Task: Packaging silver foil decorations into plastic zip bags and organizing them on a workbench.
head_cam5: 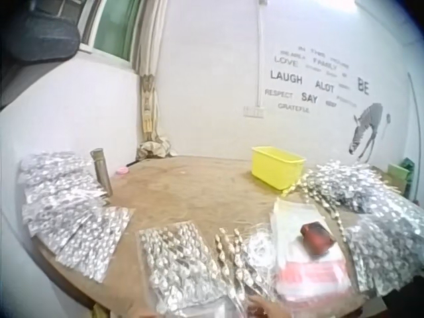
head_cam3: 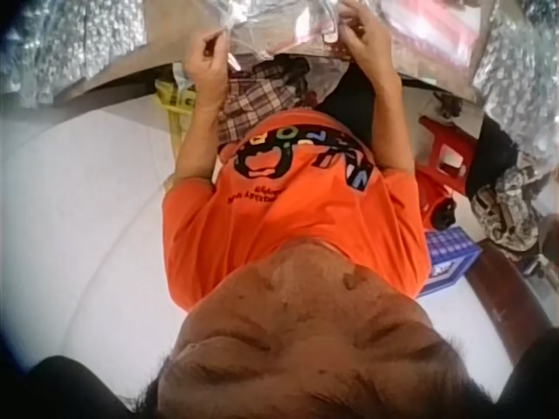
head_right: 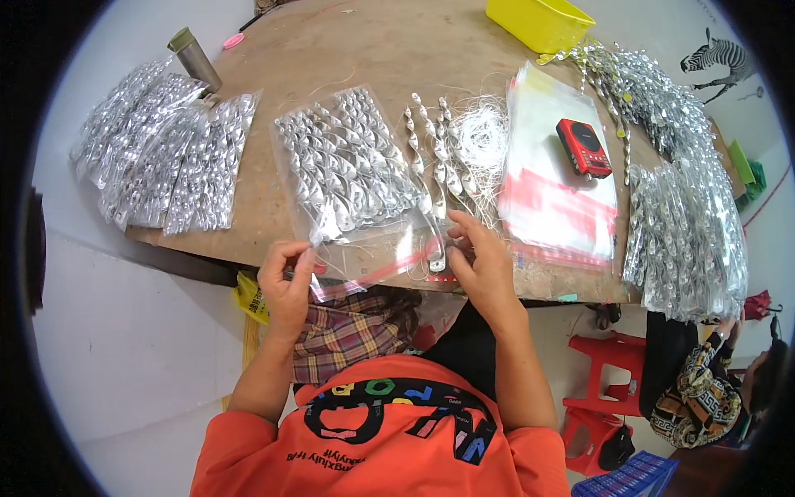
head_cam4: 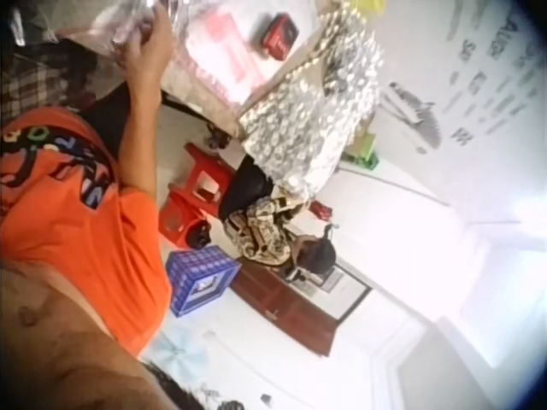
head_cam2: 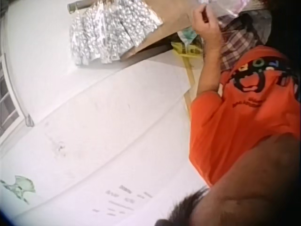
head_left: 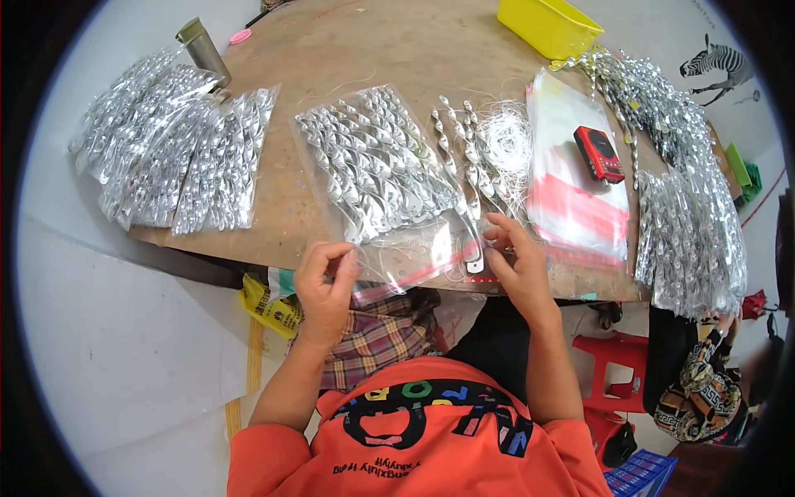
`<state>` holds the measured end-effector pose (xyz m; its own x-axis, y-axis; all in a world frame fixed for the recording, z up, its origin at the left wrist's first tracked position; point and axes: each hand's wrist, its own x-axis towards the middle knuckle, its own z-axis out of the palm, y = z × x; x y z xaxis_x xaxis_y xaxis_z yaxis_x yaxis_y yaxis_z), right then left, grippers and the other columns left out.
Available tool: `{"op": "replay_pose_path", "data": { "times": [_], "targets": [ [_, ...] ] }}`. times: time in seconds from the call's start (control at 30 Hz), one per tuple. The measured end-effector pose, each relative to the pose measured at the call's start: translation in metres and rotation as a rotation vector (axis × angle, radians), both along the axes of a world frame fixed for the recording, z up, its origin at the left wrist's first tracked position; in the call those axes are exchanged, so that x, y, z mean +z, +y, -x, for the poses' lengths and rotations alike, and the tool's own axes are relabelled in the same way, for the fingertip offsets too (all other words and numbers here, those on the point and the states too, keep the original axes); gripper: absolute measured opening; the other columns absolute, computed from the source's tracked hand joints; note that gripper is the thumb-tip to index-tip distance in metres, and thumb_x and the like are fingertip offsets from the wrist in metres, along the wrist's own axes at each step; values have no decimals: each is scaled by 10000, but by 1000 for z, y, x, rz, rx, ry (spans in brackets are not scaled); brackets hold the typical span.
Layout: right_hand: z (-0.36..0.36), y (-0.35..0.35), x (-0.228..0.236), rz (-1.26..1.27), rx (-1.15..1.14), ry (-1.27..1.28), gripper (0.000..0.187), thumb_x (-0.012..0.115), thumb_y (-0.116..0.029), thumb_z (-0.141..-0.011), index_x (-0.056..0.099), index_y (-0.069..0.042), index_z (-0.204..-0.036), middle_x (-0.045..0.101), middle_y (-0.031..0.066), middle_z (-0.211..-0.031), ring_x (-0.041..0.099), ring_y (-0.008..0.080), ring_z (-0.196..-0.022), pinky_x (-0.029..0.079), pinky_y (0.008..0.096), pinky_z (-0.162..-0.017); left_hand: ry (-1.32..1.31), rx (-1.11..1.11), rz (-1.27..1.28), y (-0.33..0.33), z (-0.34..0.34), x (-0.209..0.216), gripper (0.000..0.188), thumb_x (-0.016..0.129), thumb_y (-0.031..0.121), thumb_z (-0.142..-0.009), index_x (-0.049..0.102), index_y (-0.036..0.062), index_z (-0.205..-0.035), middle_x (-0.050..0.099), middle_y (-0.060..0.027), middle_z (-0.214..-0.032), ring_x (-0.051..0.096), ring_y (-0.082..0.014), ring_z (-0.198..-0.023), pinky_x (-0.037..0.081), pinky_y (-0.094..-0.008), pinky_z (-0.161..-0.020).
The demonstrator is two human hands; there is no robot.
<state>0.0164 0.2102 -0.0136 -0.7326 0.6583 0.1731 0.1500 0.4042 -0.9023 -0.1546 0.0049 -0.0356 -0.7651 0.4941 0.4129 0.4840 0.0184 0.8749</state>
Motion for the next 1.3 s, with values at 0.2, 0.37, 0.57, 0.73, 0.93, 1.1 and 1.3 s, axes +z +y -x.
{"op": "replay_pose_path", "data": {
  "times": [0.2,0.37,0.57,0.73,0.93,1.1,1.3],
  "targets": [
    [-4,17,-7,-674,-252,-32,351,628,-38,-749,586,-38,-1098,589,116,-930,553,235,-802,442,330,-764,44,10,38,-5,-2,-1,50,596,-1,-833,599,-7,-883,555,-35,-782,564,-95,-672,435,-219,-616],
    [2,25,-5,-698,-267,-290,330,661,-171,-744,602,-102,-1062,602,79,-874,548,262,-791,400,385,-757,44,-4,77,-2,-8,1,61,616,0,-809,611,-1,-870,555,-36,-768,506,-96,-653,405,-228,-591],
    [11,29,-15,-738,-280,-282,322,652,-153,-746,597,-111,-1061,601,69,-856,544,264,-778,375,388,-687,48,-13,74,0,-10,1,69,626,17,-807,613,-2,-873,555,-43,-766,497,-107,-656,404,-236,-597],
    [4,33,-13,-546,-349,-73,294,557,-42,-819,598,-79,-1108,533,70,-844,516,165,-722,416,291,-643,84,-30,66,2,-10,8,82,624,4,-802,612,-3,-883,557,-52,-773,502,-112,-639,404,-230,-583],
    [-19,32,6,-89,-404,179,276,532,-34,-868,583,-13,-1139,529,37,-865,517,100,-758,437,242,-673,123,-40,68,6,-11,16,114,619,-27,-786,616,-1,-897,572,-71,-762,537,-129,-587,426,-239,-540],
    [-59,25,13,513,-285,431,291,556,-64,-873,553,-4,-1157,570,20,-974,481,63,-723,410,207,-594,201,-27,73,8,-7,14,136,618,-39,-772,622,5,-901,583,-86,-747,568,-151,-562,449,-257,-522],
    [-137,-8,-5,875,15,238,380,680,-118,-786,546,15,-1117,606,84,-873,506,92,-575,409,207,-523,182,-51,55,12,-3,23,107,623,0,-799,624,-4,-906,564,-49,-730,507,-100,-590,401,-223,-543]
  ]
}}
